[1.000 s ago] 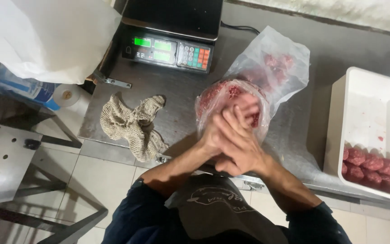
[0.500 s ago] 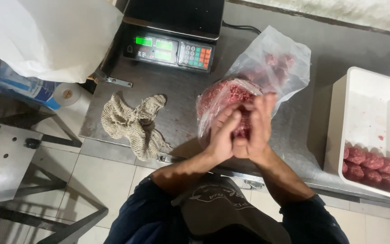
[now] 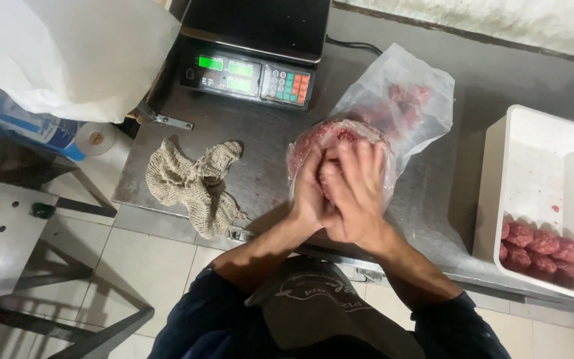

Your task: Forming meatballs from ground meat and placing them into a container.

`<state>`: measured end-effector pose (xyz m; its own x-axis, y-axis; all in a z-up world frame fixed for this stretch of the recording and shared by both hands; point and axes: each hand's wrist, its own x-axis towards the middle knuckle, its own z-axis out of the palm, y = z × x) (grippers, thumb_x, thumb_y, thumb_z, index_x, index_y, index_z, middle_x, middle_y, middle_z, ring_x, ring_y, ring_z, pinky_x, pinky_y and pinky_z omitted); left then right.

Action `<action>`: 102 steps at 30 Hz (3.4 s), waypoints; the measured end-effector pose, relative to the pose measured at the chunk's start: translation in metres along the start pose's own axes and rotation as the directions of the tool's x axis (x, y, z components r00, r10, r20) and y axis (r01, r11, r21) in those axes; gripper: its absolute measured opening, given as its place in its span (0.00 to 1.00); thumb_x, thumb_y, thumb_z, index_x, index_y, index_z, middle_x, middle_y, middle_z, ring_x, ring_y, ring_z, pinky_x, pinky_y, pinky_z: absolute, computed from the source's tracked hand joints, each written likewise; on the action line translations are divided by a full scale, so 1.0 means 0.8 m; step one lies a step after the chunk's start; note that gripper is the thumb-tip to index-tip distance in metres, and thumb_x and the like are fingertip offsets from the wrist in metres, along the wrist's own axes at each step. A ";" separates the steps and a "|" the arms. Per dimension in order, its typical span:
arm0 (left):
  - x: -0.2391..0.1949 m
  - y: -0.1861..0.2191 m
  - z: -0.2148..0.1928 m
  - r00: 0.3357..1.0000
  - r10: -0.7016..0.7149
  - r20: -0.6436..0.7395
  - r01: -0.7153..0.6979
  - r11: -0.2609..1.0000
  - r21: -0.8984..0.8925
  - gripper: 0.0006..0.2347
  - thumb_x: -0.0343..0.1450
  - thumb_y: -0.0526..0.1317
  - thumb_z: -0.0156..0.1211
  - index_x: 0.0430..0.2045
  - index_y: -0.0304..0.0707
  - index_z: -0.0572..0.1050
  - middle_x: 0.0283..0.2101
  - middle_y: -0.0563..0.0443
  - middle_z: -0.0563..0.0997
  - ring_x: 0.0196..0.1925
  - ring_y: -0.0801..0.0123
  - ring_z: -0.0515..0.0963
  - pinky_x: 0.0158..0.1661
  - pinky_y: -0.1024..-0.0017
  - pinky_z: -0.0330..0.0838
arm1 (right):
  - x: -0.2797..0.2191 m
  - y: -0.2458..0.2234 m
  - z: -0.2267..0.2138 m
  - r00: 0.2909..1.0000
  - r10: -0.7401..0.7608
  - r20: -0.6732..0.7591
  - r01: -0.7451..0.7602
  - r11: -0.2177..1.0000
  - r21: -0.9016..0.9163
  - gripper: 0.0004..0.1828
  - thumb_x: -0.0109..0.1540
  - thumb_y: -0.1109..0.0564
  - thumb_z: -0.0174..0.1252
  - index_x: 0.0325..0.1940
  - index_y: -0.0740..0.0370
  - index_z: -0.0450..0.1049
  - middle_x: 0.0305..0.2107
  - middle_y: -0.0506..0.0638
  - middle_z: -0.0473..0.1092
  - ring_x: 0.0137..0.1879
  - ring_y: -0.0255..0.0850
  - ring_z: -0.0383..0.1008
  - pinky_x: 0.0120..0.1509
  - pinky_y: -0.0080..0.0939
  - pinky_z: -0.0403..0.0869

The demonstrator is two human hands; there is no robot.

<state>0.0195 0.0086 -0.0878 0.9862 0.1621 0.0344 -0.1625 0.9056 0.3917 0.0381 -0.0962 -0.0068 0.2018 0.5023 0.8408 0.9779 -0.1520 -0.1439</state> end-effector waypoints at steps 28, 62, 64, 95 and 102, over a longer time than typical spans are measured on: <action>-0.020 0.041 0.054 0.536 0.538 0.651 -0.800 0.078 0.595 0.34 0.80 0.63 0.32 0.35 0.28 0.82 0.43 0.38 0.83 0.49 0.50 0.85 0.54 0.56 0.81 | 0.004 -0.019 0.019 0.531 0.687 0.496 -0.318 -0.380 0.868 0.47 0.67 0.23 0.34 0.72 0.63 0.65 0.66 0.64 0.65 0.74 0.63 0.65 0.82 0.62 0.63; -0.016 0.021 0.016 0.859 0.508 0.068 -0.461 0.708 0.535 0.39 0.77 0.70 0.31 0.65 0.29 0.62 0.68 0.35 0.69 0.73 0.48 0.67 0.74 0.54 0.56 | -0.041 0.002 0.063 0.671 0.741 0.015 -0.361 0.308 0.880 0.35 0.78 0.29 0.39 0.63 0.64 0.69 0.64 0.63 0.68 0.72 0.52 0.64 0.81 0.54 0.58; -0.011 0.023 0.003 0.907 0.416 -0.059 -0.361 0.843 0.398 0.39 0.77 0.70 0.30 0.65 0.27 0.64 0.66 0.37 0.73 0.71 0.50 0.70 0.74 0.52 0.58 | -0.040 -0.001 0.069 0.787 0.603 -0.131 -0.414 0.673 0.612 0.36 0.74 0.29 0.39 0.66 0.61 0.67 0.69 0.59 0.66 0.77 0.48 0.62 0.84 0.51 0.56; -0.022 0.088 -0.012 0.985 -0.091 0.148 0.140 0.917 -0.373 0.37 0.78 0.69 0.30 0.57 0.32 0.72 0.61 0.29 0.76 0.65 0.42 0.74 0.66 0.45 0.66 | 0.037 -0.030 0.031 0.854 0.166 0.493 -0.327 0.909 0.259 0.48 0.71 0.22 0.24 0.80 0.59 0.54 0.75 0.60 0.58 0.83 0.57 0.51 0.86 0.63 0.46; -0.043 0.078 0.021 0.960 -0.278 0.011 0.277 0.949 -0.151 0.26 0.80 0.57 0.35 0.60 0.38 0.73 0.68 0.45 0.72 0.70 0.57 0.71 0.71 0.57 0.64 | -0.042 -0.049 0.084 0.924 0.345 -0.166 -0.318 0.933 0.167 0.48 0.66 0.22 0.23 0.78 0.53 0.59 0.76 0.51 0.59 0.82 0.46 0.55 0.88 0.56 0.48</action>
<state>-0.0242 0.0529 -0.0492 0.9927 -0.1006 -0.0663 0.1138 0.9636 0.2421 -0.0035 -0.0499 -0.0647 0.5145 0.2700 0.8139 0.8575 -0.1598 -0.4890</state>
